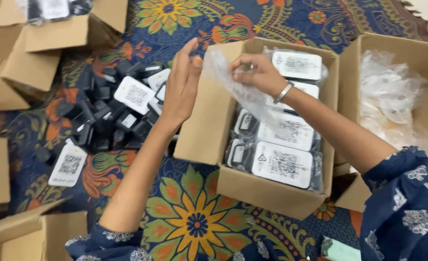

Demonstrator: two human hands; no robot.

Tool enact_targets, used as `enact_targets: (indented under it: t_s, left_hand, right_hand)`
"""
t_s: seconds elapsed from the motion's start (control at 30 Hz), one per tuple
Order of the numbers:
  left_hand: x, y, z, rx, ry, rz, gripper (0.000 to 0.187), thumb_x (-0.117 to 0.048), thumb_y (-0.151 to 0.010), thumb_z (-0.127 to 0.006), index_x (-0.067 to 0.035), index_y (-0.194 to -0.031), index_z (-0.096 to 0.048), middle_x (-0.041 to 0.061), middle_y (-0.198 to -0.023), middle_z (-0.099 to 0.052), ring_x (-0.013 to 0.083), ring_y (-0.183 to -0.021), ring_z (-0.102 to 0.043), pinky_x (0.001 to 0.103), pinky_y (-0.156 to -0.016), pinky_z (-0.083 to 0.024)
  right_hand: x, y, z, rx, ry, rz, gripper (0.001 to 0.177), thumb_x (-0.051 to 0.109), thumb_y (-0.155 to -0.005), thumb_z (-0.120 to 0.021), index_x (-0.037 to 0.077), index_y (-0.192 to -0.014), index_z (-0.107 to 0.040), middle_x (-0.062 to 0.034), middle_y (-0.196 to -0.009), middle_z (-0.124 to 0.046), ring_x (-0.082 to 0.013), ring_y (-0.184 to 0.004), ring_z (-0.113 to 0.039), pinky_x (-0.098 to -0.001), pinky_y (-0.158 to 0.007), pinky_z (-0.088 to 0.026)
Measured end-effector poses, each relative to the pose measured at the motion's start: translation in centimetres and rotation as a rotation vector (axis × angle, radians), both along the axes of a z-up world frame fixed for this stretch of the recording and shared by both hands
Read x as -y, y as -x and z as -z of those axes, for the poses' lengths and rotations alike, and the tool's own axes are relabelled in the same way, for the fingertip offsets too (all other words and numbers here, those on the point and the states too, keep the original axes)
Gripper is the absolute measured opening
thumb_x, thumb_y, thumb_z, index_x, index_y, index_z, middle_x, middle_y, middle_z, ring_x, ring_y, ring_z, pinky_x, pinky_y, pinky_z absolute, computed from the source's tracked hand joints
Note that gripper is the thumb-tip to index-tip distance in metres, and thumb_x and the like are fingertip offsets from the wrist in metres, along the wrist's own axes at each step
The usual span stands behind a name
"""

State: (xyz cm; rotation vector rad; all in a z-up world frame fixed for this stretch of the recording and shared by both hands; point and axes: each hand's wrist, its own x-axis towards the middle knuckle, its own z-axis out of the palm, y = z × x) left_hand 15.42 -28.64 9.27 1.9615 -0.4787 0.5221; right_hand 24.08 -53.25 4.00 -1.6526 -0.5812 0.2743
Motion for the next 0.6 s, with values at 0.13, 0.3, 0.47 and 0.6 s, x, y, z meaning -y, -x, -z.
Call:
enact_targets:
  t_s: [0.13, 0.3, 0.47, 0.6]
  left_hand:
    - [-6.8, 1.5, 3.2, -0.233, -0.201, -0.245, 0.046, -0.041, -0.110, -0.049, -0.002, -0.132, -0.062, 0.024, -0.127, -0.066, 0.0399, -0.118, -0.063, 0.045, -0.099, -0.048]
    - [-16.7, 4.7, 11.7, 0.049, -0.081, -0.675, 0.033, -0.026, -0.110, -0.052, 0.004, -0.114, -0.066, 0.028, -0.105, -0.070, 0.0475, -0.100, -0.065, 0.052, -0.083, -0.051]
    - [-23.8, 9.7, 17.8, -0.059, -0.050, -1.133, 0.033, -0.024, -0.109, -0.053, 0.007, -0.111, -0.063, 0.031, -0.101, -0.068, 0.0498, -0.097, -0.064, 0.055, -0.082, -0.047]
    - [-26.9, 12.3, 21.7, 0.017, -0.019, -1.246, 0.035, -0.022, -0.109, -0.052, 0.012, -0.116, -0.059, 0.034, -0.102, -0.066, 0.0506, -0.093, -0.063, 0.053, -0.080, -0.048]
  right_hand:
    - [-10.0, 0.5, 3.2, -0.042, 0.017, -0.222, 0.016, 0.004, -0.094, -0.072, 0.002, -0.109, -0.072, 0.0002, -0.103, -0.073, -0.0045, -0.089, -0.068, -0.0214, -0.078, -0.057]
    - [-18.0, 3.4, 3.8, -0.284, 0.152, -0.227, 0.025, 0.017, -0.094, -0.064, 0.010, -0.118, -0.071, 0.0008, -0.103, -0.075, -0.0069, -0.088, -0.068, -0.0231, -0.073, -0.054]
    - [-19.3, 4.7, 7.6, -0.309, 0.023, 0.056, 0.033, 0.035, -0.103, -0.059, 0.005, -0.109, -0.071, -0.0027, -0.098, -0.074, -0.0096, -0.082, -0.069, -0.0237, -0.073, -0.055]
    - [-19.6, 8.1, 7.9, -0.073, -0.038, 0.223, 0.050, 0.044, -0.109, -0.054, 0.000, -0.097, -0.074, -0.0050, -0.087, -0.071, -0.0087, -0.076, -0.064, -0.0240, -0.070, -0.052]
